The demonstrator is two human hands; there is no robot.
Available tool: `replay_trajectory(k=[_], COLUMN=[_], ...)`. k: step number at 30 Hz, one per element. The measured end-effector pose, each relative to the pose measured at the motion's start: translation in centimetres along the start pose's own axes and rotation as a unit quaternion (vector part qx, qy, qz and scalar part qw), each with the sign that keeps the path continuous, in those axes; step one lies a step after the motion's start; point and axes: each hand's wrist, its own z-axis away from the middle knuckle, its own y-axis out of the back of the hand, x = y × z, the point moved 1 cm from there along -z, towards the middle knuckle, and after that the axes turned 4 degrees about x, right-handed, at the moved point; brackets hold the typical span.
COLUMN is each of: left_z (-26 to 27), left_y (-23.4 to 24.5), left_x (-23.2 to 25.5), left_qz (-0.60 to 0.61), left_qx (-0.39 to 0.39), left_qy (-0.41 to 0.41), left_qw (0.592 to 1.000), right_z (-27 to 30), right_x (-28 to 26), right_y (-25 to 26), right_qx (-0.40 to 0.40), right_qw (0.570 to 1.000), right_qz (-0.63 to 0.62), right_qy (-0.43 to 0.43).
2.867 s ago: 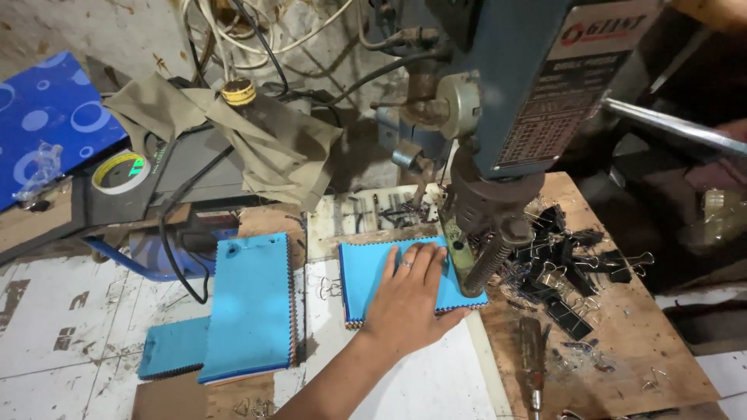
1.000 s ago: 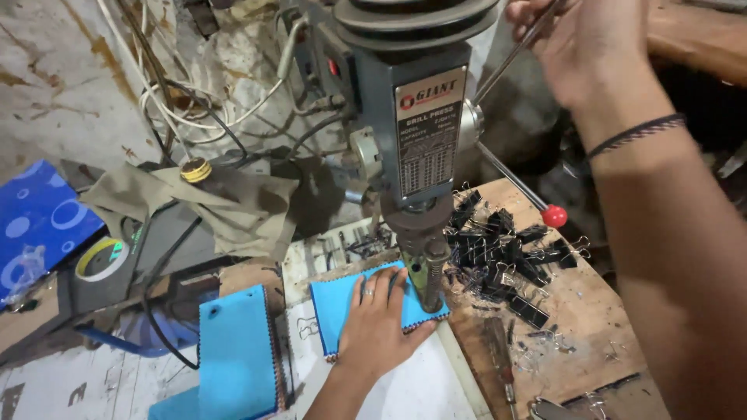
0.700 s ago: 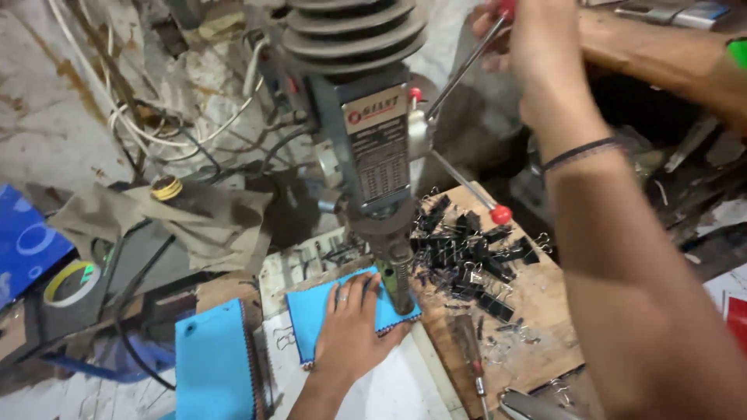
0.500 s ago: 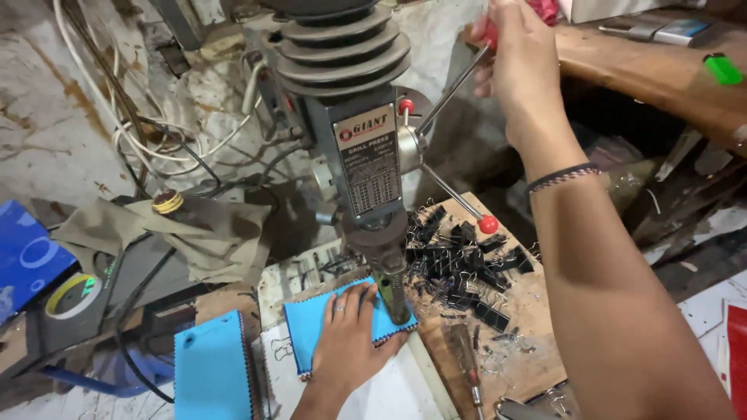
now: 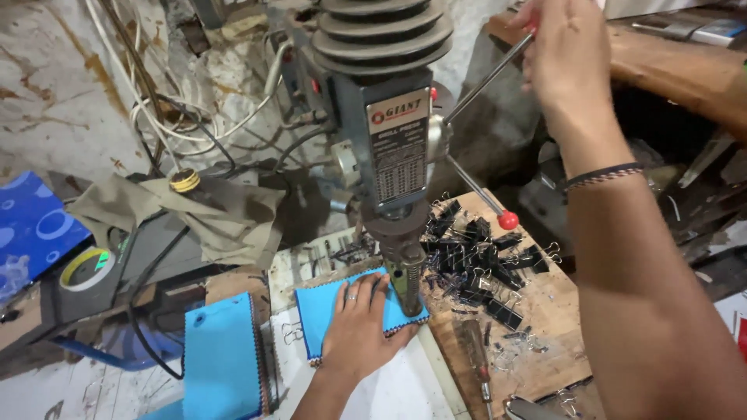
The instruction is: The person aligns a stack of paper swatches, secures them with a binder clip, and then uses a drill press to punch a hole through the stack for binding.
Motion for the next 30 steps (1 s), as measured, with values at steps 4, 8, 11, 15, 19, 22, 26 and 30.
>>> replay_trajectory(k=[4, 8, 11, 15, 19, 22, 26, 30], left_z=[-0.1, 0.2, 0.1, 0.2, 0.1, 0.2, 0.2, 0.3], left_y=[0.4, 0.6, 0.6, 0.8, 1.0, 0.8, 0.9, 1.0], left_x=[0.1, 0.3, 0.2, 0.3, 0.3, 0.4, 0.4, 0.5], left_qz=[0.0, 0.007, 0.014, 0.018, 0.026, 0.023, 0.024, 0.019], left_qx=[-0.002, 0.003, 0.005, 0.016, -0.008, 0.009, -0.002, 0.027], left_qy=[-0.003, -0.002, -0.003, -0.003, 0.006, 0.002, 0.01, 0.0], left_qw=[1.0, 1.0, 1.0, 1.0, 1.0, 1.0, 1.0, 0.999], right_z=[-3.3, -6.1, -5.1, -9.3, -10.1, -5.3, -4.1, 1.0], right_x=[5.5, 12.0, 11.1, 18.0, 20.9, 12.3, 10.6, 3.8], right_y=[-1.1, -2.0, -1.2, -1.3, -1.2, -1.0, -0.5, 0.2], right_qx=[0.017, 0.031, 0.028, -0.01, -0.019, 0.011, 0.038, 0.047], right_qw=[0.999, 0.995, 0.999, 0.997, 0.985, 0.995, 0.993, 0.971], right_qz=[0.02, -0.088, 0.017, -0.019, -0.17, -0.098, 0.052, 0.132], right_qy=[0.033, -0.02, 0.003, 0.069, 0.026, -0.006, -0.102, -0.193])
